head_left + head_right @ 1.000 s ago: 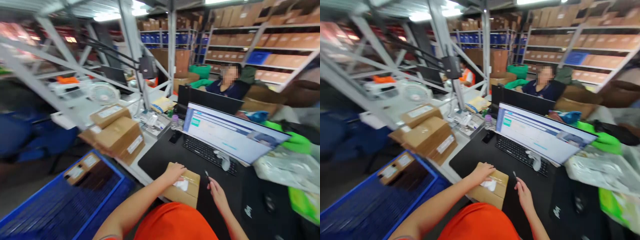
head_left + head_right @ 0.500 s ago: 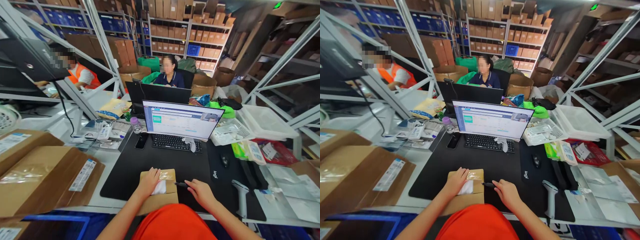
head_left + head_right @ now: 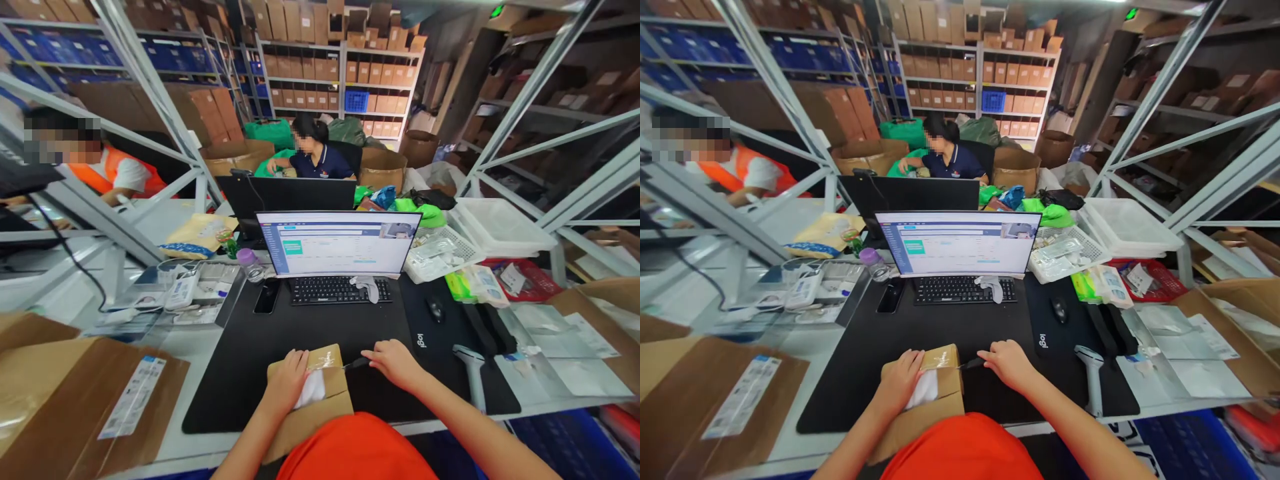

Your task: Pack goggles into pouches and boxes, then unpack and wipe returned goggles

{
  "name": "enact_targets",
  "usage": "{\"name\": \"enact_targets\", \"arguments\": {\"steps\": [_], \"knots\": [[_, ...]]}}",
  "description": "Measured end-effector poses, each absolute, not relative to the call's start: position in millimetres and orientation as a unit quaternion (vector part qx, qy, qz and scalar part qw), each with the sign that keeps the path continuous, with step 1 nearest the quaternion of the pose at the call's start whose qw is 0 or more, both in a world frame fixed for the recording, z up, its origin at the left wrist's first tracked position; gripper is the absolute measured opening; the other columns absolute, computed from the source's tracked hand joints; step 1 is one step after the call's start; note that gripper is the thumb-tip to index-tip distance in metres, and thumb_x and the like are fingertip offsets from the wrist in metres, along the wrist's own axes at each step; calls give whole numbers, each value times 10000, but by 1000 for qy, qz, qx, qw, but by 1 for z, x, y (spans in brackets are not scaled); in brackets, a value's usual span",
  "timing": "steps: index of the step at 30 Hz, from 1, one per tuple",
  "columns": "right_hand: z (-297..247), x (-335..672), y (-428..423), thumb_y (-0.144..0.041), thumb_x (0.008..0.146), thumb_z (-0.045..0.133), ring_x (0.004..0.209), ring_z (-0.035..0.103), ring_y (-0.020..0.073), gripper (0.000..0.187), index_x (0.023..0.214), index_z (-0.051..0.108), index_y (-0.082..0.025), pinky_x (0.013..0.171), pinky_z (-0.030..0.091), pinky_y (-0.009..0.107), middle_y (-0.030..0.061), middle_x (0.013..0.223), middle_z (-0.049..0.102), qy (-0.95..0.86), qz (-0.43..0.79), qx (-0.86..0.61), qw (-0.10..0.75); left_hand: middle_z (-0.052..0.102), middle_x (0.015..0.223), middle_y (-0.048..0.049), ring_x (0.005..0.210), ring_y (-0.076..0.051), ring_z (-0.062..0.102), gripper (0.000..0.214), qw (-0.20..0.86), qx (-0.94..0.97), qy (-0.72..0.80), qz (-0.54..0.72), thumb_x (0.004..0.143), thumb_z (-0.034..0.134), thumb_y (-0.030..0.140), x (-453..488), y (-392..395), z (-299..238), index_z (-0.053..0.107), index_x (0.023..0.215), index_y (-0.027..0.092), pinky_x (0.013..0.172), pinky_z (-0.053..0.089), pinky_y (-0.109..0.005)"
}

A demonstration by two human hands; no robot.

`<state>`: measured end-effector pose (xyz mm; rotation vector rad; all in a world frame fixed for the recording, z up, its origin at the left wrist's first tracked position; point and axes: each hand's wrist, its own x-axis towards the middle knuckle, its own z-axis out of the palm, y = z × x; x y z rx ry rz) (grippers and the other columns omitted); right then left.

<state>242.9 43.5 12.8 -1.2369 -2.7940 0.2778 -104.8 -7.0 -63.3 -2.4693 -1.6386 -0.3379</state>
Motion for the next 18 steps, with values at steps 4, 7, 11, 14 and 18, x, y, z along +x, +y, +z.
{"name": "enact_targets", "arguments": {"steps": [4, 7, 11, 14, 18], "knots": [[15, 240, 45, -331, 980, 554, 852, 663, 178, 306, 1273, 641, -323, 682, 375, 273, 27, 929, 706, -920, 77, -383, 38, 705, 1169, -129, 1150, -271, 637, 342, 95, -823, -546, -125, 990, 422, 277, -107, -4, -63, 620, 1248, 173, 962, 547, -437], [14, 235, 42, -326, 990, 515, 820, 661, 180, 314, 1278, 634, -289, 661, 372, 277, 48, 932, 703, -924, 68, -376, 40, 711, 1178, -105, 1146, -258, 646, 349, 91, -820, -552, -119, 985, 424, 301, -109, -4, -61, 629, 1246, 193, 959, 548, -409], [11, 241, 58, -334, 971, 547, 839, 665, 186, 305, 1255, 654, -305, 685, 387, 269, 60, 928, 708, -920, 65, -384, 42, 701, 1221, -91, 1195, -261, 629, 367, 72, -817, -563, -104, 976, 430, 310, -109, -7, -57, 632, 1264, 207, 994, 527, -401], [15, 261, 79, -298, 989, 504, 834, 676, 201, 312, 1245, 674, -244, 700, 403, 272, 99, 907, 711, -897, 57, -436, 53, 691, 1246, -111, 1222, -274, 614, 384, 55, -816, -568, -92, 974, 442, 316, -108, -7, -53, 624, 1287, 191, 1018, 513, -408], [22, 276, 81, -331, 1035, 391, 906, 679, 196, 382, 1326, 627, -257, 742, 430, 268, 91, 1005, 719, -891, 71, -443, 72, 687, 1251, -106, 1227, -269, 610, 379, 32, -811, -578, -85, 970, 446, 297, -105, -5, -47, 618, 1295, 204, 1027, 509, -403]]}}
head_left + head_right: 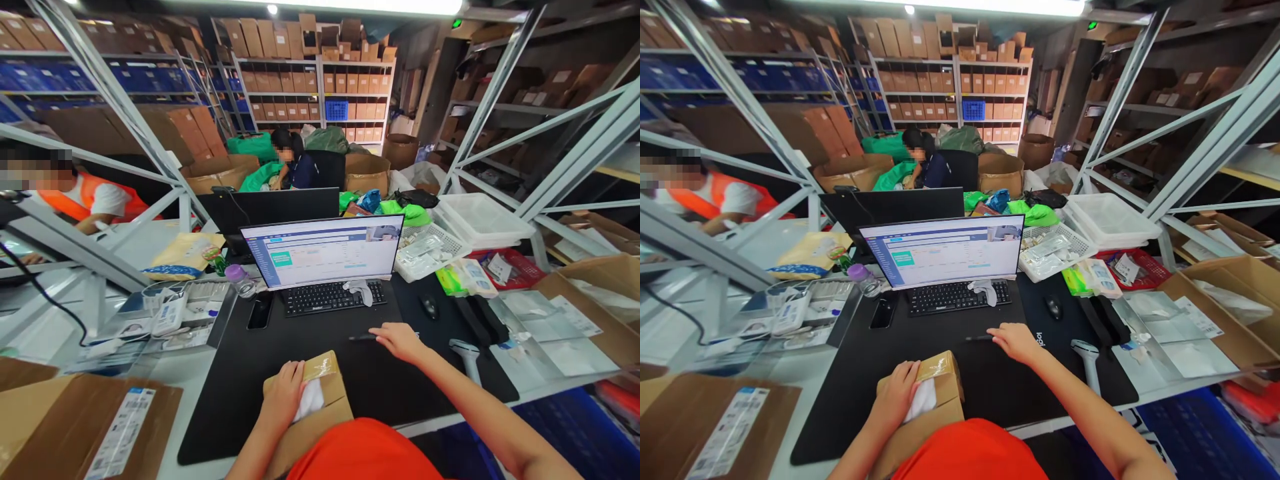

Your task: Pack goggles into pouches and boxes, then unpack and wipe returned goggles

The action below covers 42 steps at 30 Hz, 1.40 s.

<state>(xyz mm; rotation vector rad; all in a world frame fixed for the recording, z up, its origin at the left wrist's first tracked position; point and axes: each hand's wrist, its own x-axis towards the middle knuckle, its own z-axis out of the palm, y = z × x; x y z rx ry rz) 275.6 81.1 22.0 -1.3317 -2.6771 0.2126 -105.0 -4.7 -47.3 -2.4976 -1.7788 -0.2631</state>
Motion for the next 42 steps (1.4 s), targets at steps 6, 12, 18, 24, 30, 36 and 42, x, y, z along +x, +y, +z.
{"name": "enact_targets", "arguments": {"steps": [6, 12, 18, 24, 30, 36, 42], "knots": [[16, 245, 43, -366, 1009, 455, 814, 663, 171, 355, 1309, 637, -310, 692, 407, 256, 51, 923, 714, -932, 91, -347, 54, 680, 1244, -114, 1224, -265, 605, 378, 12, -805, -587, -88, 960, 454, 287, -101, -4, -40, 616, 1289, 195, 1038, 500, -396], [7, 246, 69, -308, 999, 470, 845, 656, 204, 346, 1268, 677, -243, 720, 405, 280, 107, 920, 700, -910, 82, -403, 57, 674, 1238, -135, 1218, -271, 604, 397, 3, -814, -574, -88, 968, 430, 284, -102, -6, -37, 600, 1305, 162, 1038, 500, -400], [15, 260, 74, -362, 1026, 410, 879, 667, 178, 385, 1336, 626, -290, 746, 430, 261, 65, 973, 718, -901, 105, -413, 83, 677, 1226, -149, 1205, -282, 606, 395, 3, -816, -569, -100, 978, 407, 284, -103, -5, -36, 601, 1294, 146, 1017, 515, -429], [14, 242, 44, -384, 980, 505, 863, 683, 169, 336, 1268, 673, -339, 735, 438, 251, 27, 916, 729, -918, 159, -356, 78, 688, 1194, -114, 1156, -244, 625, 371, -10, -812, -574, -108, 976, 396, 244, -100, -2, -24, 613, 1273, 194, 999, 526, -408], [2, 232, 58, -352, 1005, 446, 918, 693, 205, 364, 1288, 661, -279, 787, 477, 280, 72, 999, 730, -858, 142, -482, 103, 685, 1174, -119, 1101, -231, 643, 368, -39, -809, -581, -76, 988, 388, 269, -98, 2, -7, 625, 1257, 188, 942, 543, -368], [-12, 254, 53, -358, 1011, 419, 974, 700, 223, 377, 1282, 662, -262, 797, 517, 297, 71, 1026, 733, -794, 144, -575, 136, 647, 1237, -102, 1153, -234, 606, 404, -73, -804, -590, -17, 962, 432, 268, -98, 2, 6, 546, 1345, 210, 920, 525, -331], [-27, 281, 17, -379, 1002, 418, 974, 713, 220, 374, 1234, 690, -269, 811, 546, 316, 52, 1095, 745, -745, 177, -622, 166, 656, 1162, -155, 1063, -263, 621, 488, -94, -775, -623, 47, 910, 427, 196, -100, 13, 27, 502, 1387, 125, 905, 504, -361]]}}
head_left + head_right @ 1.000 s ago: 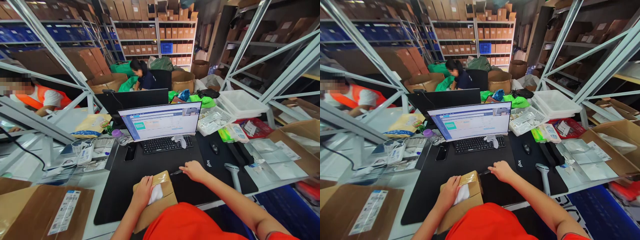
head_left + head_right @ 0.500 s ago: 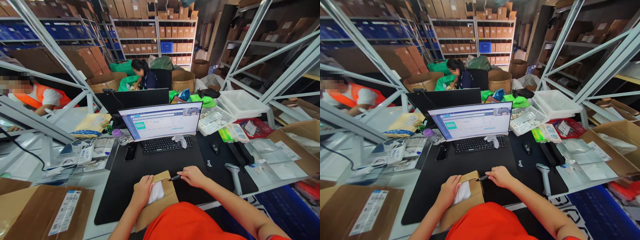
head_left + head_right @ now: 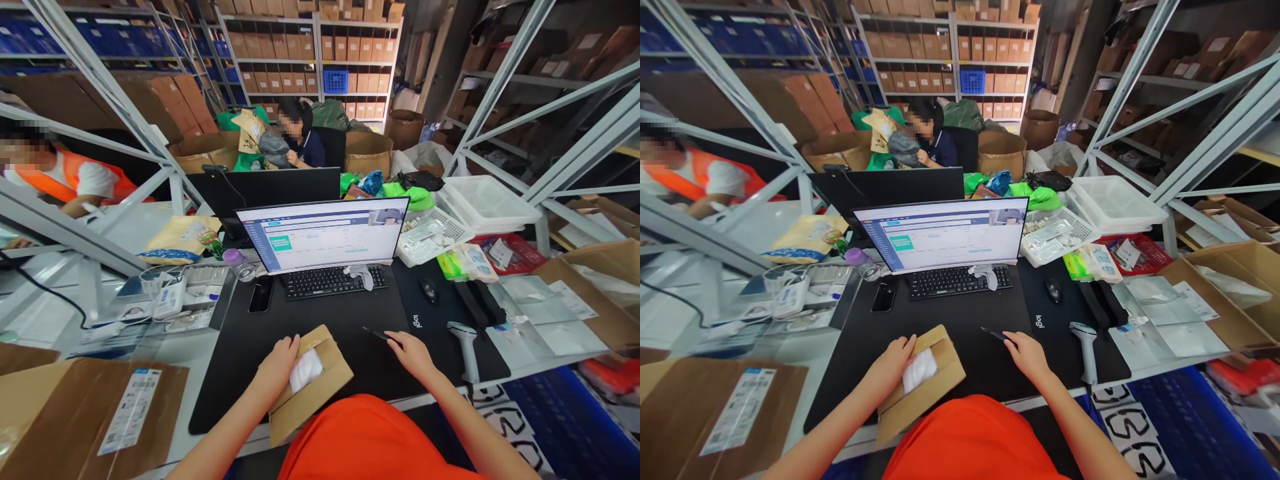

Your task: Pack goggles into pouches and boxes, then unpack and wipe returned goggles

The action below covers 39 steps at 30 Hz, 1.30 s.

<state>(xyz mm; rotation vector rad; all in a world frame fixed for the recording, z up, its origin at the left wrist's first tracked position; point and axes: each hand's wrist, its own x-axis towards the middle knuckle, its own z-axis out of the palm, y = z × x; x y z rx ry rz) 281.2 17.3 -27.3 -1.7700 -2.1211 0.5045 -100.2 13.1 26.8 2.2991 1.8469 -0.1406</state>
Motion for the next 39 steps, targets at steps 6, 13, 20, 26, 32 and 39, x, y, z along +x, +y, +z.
{"name": "enact_targets", "arguments": {"steps": [6, 13, 20, 26, 32, 39], "knots": [[-29, 284, -5, -424, 1004, 386, 909, 720, 231, 421, 1264, 670, -253, 784, 561, 340, 70, 1101, 742, -712, 203, -639, 208, 699, 1059, -275, 985, -323, 695, 661, 117, 658, 742, -57, 892, 397, 206, -133, 17, 48, 269, 1471, -83, 843, 508, -400], [-5, 239, -20, -431, 1004, 431, 964, 708, 233, 403, 1280, 662, -248, 855, 549, 332, 86, 1078, 744, -751, 274, -534, 277, 750, 888, -215, 753, -295, 755, 953, 191, 519, 833, -3, 862, 507, 372, -124, 17, 39, -13, 1460, -156, 705, 539, -341], [14, 181, -29, -329, 991, 490, 838, 709, 206, 355, 1299, 653, -261, 722, 510, 266, 66, 956, 740, -889, 203, -400, 91, 735, 1011, -280, 812, -315, 755, 1029, 218, 499, 838, 45, 834, 543, 346, -110, 29, 39, -91, 1464, -164, 728, 539, -361], [9, 159, -13, -319, 990, 490, 845, 699, 193, 358, 1307, 639, -244, 688, 472, 250, 74, 968, 732, -913, 167, -368, 63, 760, 765, -162, 578, -268, 727, 1001, 243, 498, 831, 52, 861, 525, 356, -116, 18, 40, -87, 1485, -132, 623, 525, -333], [19, 163, -1, -352, 998, 475, 825, 685, 187, 352, 1303, 631, -269, 649, 431, 254, 55, 928, 716, -921, 157, -350, 63, 749, 706, -128, 557, -271, 722, 961, 241, 507, 825, 70, 878, 499, 367, -119, 13, 39, -61, 1497, -108, 617, 519, -330], [20, 155, -1, -333, 972, 515, 761, 671, 181, 320, 1241, 674, -266, 616, 394, 255, 63, 891, 718, -926, 151, -339, 68, 756, 762, -182, 561, -291, 714, 973, 217, 516, 825, 79, 847, 509, 362, -115, 14, 41, -23, 1496, -131, 630, 509, -353]]}}
